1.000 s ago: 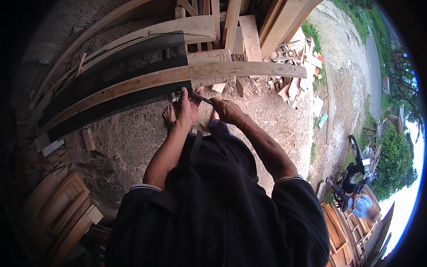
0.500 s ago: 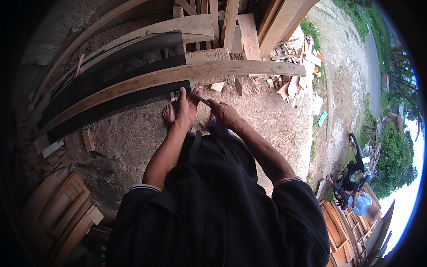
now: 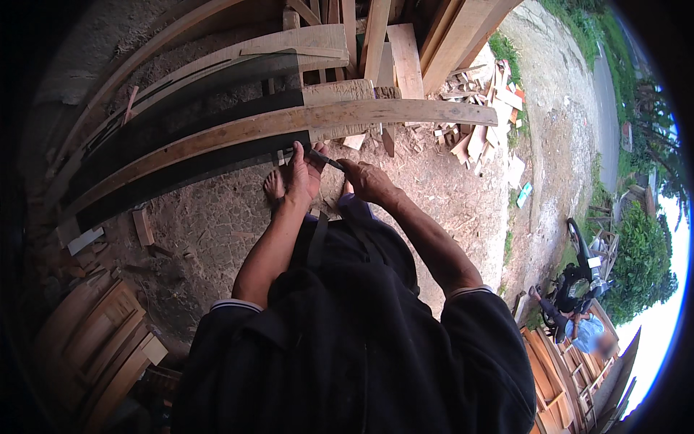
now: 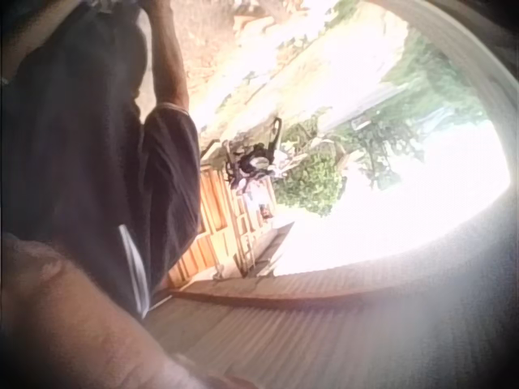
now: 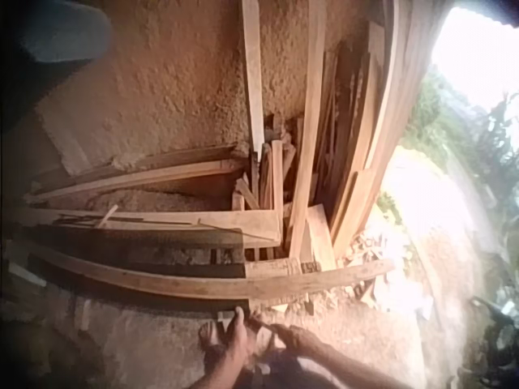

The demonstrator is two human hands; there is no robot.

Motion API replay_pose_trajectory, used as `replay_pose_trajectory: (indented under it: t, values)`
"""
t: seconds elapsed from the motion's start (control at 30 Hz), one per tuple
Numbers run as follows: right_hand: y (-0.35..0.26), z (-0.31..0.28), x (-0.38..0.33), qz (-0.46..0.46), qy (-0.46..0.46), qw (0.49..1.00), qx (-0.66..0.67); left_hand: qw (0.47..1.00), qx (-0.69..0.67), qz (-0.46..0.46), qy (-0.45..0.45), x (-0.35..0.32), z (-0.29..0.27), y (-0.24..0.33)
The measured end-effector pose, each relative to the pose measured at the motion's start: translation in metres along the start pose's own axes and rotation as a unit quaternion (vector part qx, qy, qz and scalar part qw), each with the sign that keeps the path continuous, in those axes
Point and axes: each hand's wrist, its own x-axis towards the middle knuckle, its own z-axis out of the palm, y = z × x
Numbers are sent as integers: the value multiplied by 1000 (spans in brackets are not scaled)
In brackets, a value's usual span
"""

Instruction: The person uses a chisel to carve and shape a curved wooden piece, then assembles a rectangular wooden frame on the floor. They hammer nails into the frame to secure the joints. The work takes place in a cluttered workshop with wood shavings and tools on the floor.

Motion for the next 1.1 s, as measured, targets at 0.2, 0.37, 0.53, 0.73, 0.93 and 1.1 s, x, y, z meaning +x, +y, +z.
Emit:
replay_pose_trajectory:
  t: [0.2,0.37,0.53,0.73,0.93,1.1]
  values:
    - [6,-1,2,12,-27,1000,-6,1000,7,4,-17,-3,-1,1]
    - [2,3,0,22,-10,1000,4,1000,4,2,-13,-3,2,2]
    - [4,-13,4,-1,-41,999,-15,1000,-4,-4,-10,-4,0,1]
    - [-26,9,-16,83,-12,996,35,998,-8,-33,-54,0,-5,4]
    - [-56,52,-22,162,83,983,13,996,45,-25,-69,-1,-8,9]
    - [-57,66,-20,143,132,981,-6,996,45,-33,-70,-1,-7,12]
